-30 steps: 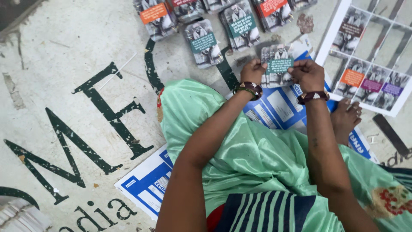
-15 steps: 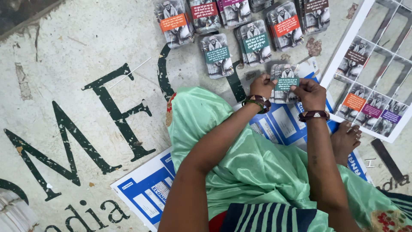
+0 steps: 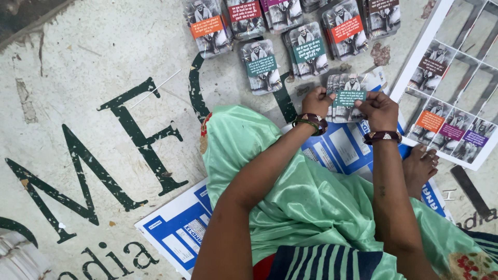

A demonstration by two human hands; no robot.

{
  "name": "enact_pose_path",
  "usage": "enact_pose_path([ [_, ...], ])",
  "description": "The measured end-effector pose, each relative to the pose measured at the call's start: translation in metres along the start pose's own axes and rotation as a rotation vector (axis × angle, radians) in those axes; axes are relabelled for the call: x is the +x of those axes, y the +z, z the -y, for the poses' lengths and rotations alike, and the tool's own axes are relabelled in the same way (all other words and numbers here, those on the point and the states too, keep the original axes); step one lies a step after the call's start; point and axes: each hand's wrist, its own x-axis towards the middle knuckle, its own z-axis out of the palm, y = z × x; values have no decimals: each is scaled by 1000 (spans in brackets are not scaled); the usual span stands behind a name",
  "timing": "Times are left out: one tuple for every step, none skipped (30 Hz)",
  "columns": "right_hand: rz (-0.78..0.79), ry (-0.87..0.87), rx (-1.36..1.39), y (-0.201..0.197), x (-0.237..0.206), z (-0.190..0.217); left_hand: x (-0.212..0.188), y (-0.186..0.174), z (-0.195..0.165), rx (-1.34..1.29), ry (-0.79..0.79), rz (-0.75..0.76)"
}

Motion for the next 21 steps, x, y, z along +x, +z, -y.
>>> enact_pose_path([
  [-4,6,-9,0,0,0,0,0,0,-2,9,-4],
  [-1,0,-1,-1,0,-1,0,0,1,-6,5,1],
  [2,-5,7,-1,-1,-1,0,0,1,-10,0,7],
  [6,-10,15,-1,-1,-2,0,0,1,-14,-6,12],
  [5,-4,19,-2,-1,-2,0,0,2,-16,-9,17],
  [5,3,24,-2,-1,-3,-1,0,2,-18,-14,22],
  [4,10,28,-2,-2,-3,-1,0,2,-20,-19,27],
  [2,12,22,-2,-2,-3,-2,0,1,-14,-18,27],
  [1,13,16,-2,-2,-3,-2,-1,1,-8,-16,27],
  [-1,15,10,-2,-3,-3,-2,-1,0,-2,-14,26],
  [2,13,17,-2,-3,-3,-3,-2,-2,-7,-29,30],
  [5,12,24,-2,-3,-3,-3,-3,-3,-12,-44,35],
  [8,10,31,-2,-3,-2,-4,-3,-3,-18,-59,40],
  [8,7,26,-1,-3,-2,-4,-3,-4,-15,-58,38],
  [9,4,22,-2,-3,-2,-4,-3,-4,-12,-56,37],
  [9,1,17,-1,-3,-2,-4,-3,-4,-9,-54,36],
  [5,2,6,-2,-3,-2,-4,-3,-3,-9,-47,27],
  [0,3,-5,-2,-3,-2,-4,-3,-2,-10,-41,20],
  [-9,6,-17,-2,-4,-2,-4,-1,-1,-10,-36,18],
  [-12,5,-23,-3,-4,-1,-4,0,1,-27,-41,17],
  [-16,2,-28,-3,-4,0,-3,0,2,-44,-45,17],
])
